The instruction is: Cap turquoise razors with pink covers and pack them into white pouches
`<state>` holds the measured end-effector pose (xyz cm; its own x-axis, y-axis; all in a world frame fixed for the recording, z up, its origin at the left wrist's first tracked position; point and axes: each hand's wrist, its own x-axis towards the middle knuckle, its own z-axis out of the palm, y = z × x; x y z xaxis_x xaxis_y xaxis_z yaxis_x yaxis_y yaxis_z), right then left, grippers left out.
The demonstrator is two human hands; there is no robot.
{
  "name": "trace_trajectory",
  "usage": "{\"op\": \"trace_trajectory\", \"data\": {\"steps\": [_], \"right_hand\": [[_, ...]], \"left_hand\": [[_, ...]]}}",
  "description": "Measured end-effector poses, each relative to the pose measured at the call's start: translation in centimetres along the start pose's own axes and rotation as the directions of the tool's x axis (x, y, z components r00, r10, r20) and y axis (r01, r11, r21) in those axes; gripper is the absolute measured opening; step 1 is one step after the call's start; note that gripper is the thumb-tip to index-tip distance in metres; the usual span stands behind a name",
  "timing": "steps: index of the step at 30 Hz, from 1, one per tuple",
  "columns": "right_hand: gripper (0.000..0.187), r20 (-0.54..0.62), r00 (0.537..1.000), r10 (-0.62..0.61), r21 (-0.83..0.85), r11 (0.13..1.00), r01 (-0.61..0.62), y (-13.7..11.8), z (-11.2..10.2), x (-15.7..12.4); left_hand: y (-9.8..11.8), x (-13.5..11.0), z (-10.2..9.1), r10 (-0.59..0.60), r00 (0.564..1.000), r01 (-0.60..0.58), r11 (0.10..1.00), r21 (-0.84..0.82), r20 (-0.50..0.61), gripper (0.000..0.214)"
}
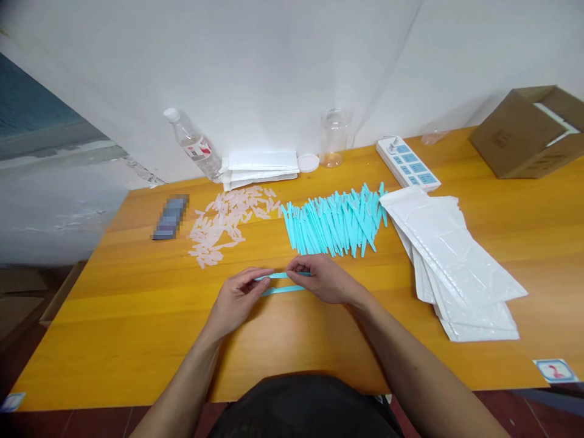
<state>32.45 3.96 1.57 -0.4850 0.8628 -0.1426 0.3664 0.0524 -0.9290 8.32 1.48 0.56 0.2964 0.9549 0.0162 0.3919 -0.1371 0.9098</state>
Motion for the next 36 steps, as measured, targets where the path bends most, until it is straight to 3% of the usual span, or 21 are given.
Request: {"op": "trace_trajectory", "data": {"steps": [2, 5, 8, 11, 13, 15, 17, 20, 26, 29, 34, 36], "right_hand": [[0.028, -0.021, 0.999, -0.046, -0.122, 0.992, 0.043, 0.4, 0.7, 0.1], [0.026, -0.019, 0.991, -0.129, -0.332, 0.936, 0.116, 0.7, 1.5, 0.2], [0.027, -0.012, 0.986, -0.167, -0.475, 0.868, 0.141, 0.6, 1.7, 0.2], [0.027, -0.095, 0.985, -0.141, -0.499, 0.863, 0.075, 0.4, 1.0, 0.1], [0.029, -0.278, 0.956, -0.092, -0.505, 0.861, -0.065, 0.7, -0.1, 0.2], [0.031, -0.506, 0.86, -0.066, -0.517, 0.821, -0.241, 1.3, -1.4, 0.3], [0.03, -0.656, 0.751, -0.071, -0.52, 0.764, -0.382, 2.1, -2.7, 0.5], [0.033, -0.715, 0.697, -0.053, -0.529, 0.693, -0.49, 3.2, -3.9, 0.8], [0.031, -0.699, 0.712, -0.059, -0.579, 0.632, -0.516, 3.2, -3.8, 1.2], [0.03, -0.711, 0.703, -0.023, -0.527, 0.679, -0.511, 2.8, -4.1, 1.0], [0.021, -0.789, 0.614, 0.017, -0.297, 0.865, -0.405, 1.8, -5.0, 0.2], [0.018, -0.753, 0.653, 0.078, -0.154, 0.944, -0.291, 1.5, -4.7, 0.0]], "left_hand": [[-0.4, -0.5, 0.3, 0.082, 0.997, -0.082, 0.98, 0.179, 0.006, 0.027], [-1.0, -1.2, 0.4, 0.205, 0.978, -0.2, 0.87, 0.45, 0.039, 0.029], [-1.3, -1.6, 0.7, 0.258, 0.964, -0.248, 0.78, 0.575, 0.066, 0.035], [-1.4, -1.9, 1.1, 0.297, 0.946, -0.314, 0.733, 0.603, 0.131, 0.037], [-1.6, -2.1, 1.4, 0.33, 0.932, -0.354, 0.727, 0.588, 0.153, 0.036], [-1.9, -2.4, 1.6, 0.354, 0.922, -0.377, 0.738, 0.56, 0.155, 0.037], [-2.2, -2.6, 1.6, 0.372, 0.916, -0.391, 0.751, 0.532, 0.149, 0.039], [-2.3, -2.8, 1.5, 0.382, 0.914, -0.397, 0.768, 0.502, 0.138, 0.04], [-1.7, -2.3, -0.5, 0.335, 0.941, -0.314, 0.816, 0.485, 0.045, 0.041], [-1.8, -1.6, -2.9, 0.315, 0.948, -0.245, 0.826, 0.508, -0.054, 0.036], [-3.2, 0.7, -7.5, 0.31, 0.933, -0.155, 0.802, 0.577, -0.181, 0.027], [-4.0, 2.0, -8.8, 0.296, 0.939, -0.12, 0.761, 0.638, -0.175, 0.026]]}}
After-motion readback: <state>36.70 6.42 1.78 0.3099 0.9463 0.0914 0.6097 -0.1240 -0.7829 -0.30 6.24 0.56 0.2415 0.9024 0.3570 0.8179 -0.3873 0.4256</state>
